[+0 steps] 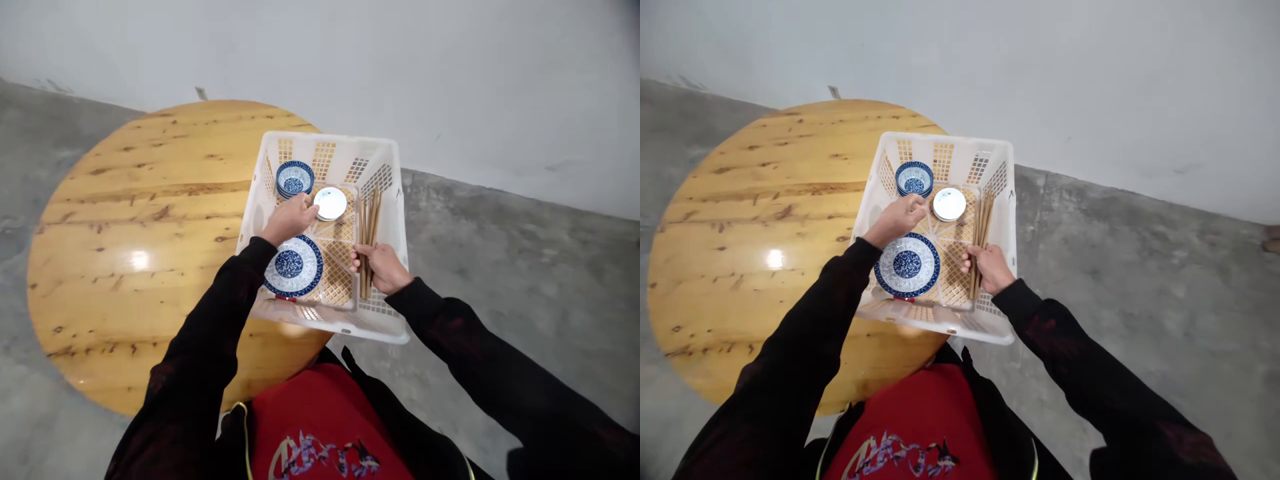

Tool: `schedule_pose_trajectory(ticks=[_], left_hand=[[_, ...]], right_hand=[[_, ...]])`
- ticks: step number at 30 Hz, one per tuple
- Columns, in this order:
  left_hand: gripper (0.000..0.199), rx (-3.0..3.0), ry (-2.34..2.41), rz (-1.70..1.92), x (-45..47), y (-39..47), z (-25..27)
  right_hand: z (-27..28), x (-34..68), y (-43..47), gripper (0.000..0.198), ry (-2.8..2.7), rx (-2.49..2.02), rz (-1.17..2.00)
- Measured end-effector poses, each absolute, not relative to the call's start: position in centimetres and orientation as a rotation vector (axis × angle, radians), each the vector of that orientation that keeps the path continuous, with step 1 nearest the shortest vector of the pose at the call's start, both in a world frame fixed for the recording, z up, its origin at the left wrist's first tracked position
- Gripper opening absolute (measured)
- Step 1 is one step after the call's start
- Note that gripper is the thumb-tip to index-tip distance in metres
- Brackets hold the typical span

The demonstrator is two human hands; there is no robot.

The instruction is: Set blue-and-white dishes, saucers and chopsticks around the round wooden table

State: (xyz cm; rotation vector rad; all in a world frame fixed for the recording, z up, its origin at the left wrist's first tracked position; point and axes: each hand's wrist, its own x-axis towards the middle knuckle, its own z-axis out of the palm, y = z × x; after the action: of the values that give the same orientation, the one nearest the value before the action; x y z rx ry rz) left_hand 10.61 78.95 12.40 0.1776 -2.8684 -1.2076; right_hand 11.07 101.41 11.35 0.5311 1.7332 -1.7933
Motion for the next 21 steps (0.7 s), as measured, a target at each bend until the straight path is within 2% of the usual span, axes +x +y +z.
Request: schedule_pose_trajectory(ticks=[3, 6, 12, 17, 21], left_hand=[[0.022, 0.124, -2.789, -1.241, 15.8, 78.2, 15.7], [0.025, 0.162, -2.668, -1.373, 21.4, 77.5, 16.8], [0.031, 0.413, -2.447, -1.578, 30.9, 76.7, 14.6], [0.031, 0.600, -2.352, -1.583, 36.8, 76.9, 13.5], [0.030, 0.684, -2.298, -1.466, 40.2, 77.2, 13.8]], right_hand=[[9.6, 11.2, 100.8, 0.027, 1.817, 0.582, -1.641], [7.9, 11.5, 100.4, 0.029, 1.877, 0.618, -1.506], [5.1, 11.7, 99.9, 0.023, 2.013, 0.679, -1.253], [3.6, 12.1, 99.7, 0.011, 2.126, 0.693, -1.013], [2.8, 12.5, 99.9, 0.019, 2.177, 0.685, -0.876]])
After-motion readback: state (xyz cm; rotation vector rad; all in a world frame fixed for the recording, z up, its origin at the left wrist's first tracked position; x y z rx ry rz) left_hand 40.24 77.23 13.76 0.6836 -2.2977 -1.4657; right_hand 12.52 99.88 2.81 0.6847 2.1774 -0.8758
